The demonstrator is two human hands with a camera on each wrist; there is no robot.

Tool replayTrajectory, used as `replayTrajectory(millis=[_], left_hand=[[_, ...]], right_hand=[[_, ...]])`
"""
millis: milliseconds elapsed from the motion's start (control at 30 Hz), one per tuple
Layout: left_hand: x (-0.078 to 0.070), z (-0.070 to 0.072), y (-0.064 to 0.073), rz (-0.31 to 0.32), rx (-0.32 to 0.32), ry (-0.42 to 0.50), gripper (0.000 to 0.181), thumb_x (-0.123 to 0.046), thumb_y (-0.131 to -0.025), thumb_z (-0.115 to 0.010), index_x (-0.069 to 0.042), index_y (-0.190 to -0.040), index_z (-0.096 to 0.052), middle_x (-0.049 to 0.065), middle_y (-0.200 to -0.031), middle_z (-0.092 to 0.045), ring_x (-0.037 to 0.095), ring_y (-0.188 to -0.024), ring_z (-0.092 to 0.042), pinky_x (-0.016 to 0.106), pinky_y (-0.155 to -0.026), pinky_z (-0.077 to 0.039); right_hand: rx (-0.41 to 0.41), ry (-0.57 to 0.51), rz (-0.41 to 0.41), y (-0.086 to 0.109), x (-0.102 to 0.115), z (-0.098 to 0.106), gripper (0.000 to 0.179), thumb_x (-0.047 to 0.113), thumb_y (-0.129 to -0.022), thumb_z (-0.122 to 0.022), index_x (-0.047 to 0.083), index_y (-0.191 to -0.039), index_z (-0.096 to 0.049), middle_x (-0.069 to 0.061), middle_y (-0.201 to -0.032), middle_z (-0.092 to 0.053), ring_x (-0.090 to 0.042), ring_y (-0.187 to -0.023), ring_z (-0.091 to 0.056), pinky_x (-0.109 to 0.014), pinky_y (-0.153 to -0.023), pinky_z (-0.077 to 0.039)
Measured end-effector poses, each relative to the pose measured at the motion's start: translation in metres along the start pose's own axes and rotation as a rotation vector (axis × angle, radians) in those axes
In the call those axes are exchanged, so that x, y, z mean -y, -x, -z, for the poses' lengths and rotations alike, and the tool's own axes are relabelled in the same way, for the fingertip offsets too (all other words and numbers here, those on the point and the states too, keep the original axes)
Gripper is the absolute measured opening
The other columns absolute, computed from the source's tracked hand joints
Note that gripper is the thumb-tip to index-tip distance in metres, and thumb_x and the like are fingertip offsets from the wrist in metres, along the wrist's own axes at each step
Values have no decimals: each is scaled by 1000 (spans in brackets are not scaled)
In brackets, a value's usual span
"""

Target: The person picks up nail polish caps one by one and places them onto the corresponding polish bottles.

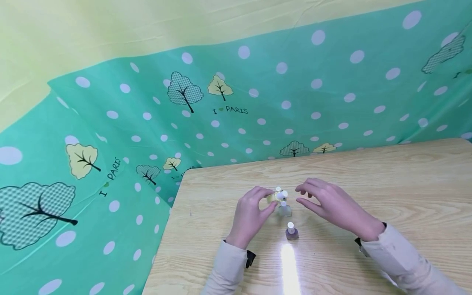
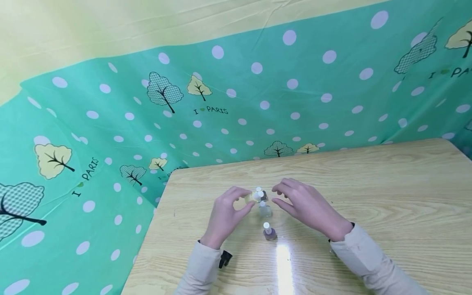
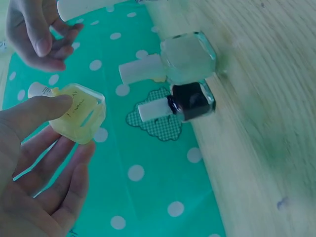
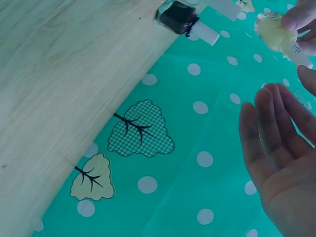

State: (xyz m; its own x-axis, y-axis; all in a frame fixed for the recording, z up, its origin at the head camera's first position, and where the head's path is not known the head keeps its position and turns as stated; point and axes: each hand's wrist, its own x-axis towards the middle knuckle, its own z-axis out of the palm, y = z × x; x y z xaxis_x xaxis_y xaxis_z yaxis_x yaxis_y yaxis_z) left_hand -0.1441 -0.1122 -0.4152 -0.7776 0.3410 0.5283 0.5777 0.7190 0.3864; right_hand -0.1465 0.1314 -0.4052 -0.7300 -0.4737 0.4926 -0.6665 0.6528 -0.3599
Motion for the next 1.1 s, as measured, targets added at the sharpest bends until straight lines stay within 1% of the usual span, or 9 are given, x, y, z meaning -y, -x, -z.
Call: replayTrajectory(millis=[133, 267, 533, 700, 800, 933, 1100], left_hand=[[7, 1, 4, 40, 15, 30, 25, -16, -82, -81, -10, -105, -73, 1, -101, -73, 18, -93, -70, 26, -85, -57], [12, 2, 8, 87, 45, 48, 25, -15, -82, -80, -9, -105, -72, 1, -100, -72, 19, -93, -69, 28, -84, -58], [22, -3, 13, 149, 81, 66, 24, -14, -82, -79, -8, -104, -72, 2, -100, -72, 21, -92, -69, 31, -82, -59], [27, -6, 15, 185, 107, 73, 25, -15, -82, -80, -7, -104, -72, 4, -101, -72, 19, -91, -68, 30, -81, -58], [30, -8, 17, 220, 132, 76, 26, -15, -82, -80, -6, -105, -72, 6, -101, -71, 18, -92, -67, 30, -82, -58], [33, -10, 20, 262, 163, 70, 27, -17, -82, -80, -6, -105, -72, 6, -101, -71, 18, -92, -67, 31, -84, -58], [36, -12, 22, 297, 203, 58, 28, -18, -82, -79, -7, -106, -71, 6, -103, -71, 17, -94, -67, 32, -86, -57]], right_hand=[[20, 13, -8, 2, -2, 0, 20, 21, -90, -73, 11, -107, -70, 0, -101, -70, -10, -83, -65, -30, -70, -58], [38, 24, -28, 5, -4, 1, 21, 21, -90, -72, 11, -108, -70, 1, -101, -69, -12, -86, -66, -33, -72, -59], [64, 27, -51, 12, -9, 1, 22, 24, -91, -72, 10, -109, -70, 0, -102, -68, -12, -86, -66, -32, -72, -59], [83, 23, -69, 16, -13, 0, 23, 24, -91, -71, 9, -109, -70, -2, -103, -68, -16, -88, -67, -33, -73, -59], [98, 25, -85, 19, -15, 0, 22, 23, -92, -71, 9, -109, -70, -1, -103, -68, -17, -90, -67, -34, -73, -59], [121, 34, -106, 25, -18, 1, 23, 24, -92, -71, 9, -109, -70, -1, -104, -68, -17, -90, -66, -35, -74, -58], [153, 36, -139, 32, -24, 2, 25, 25, -93, -70, 9, -111, -70, -2, -105, -67, -14, -88, -64, -34, -75, -58]])
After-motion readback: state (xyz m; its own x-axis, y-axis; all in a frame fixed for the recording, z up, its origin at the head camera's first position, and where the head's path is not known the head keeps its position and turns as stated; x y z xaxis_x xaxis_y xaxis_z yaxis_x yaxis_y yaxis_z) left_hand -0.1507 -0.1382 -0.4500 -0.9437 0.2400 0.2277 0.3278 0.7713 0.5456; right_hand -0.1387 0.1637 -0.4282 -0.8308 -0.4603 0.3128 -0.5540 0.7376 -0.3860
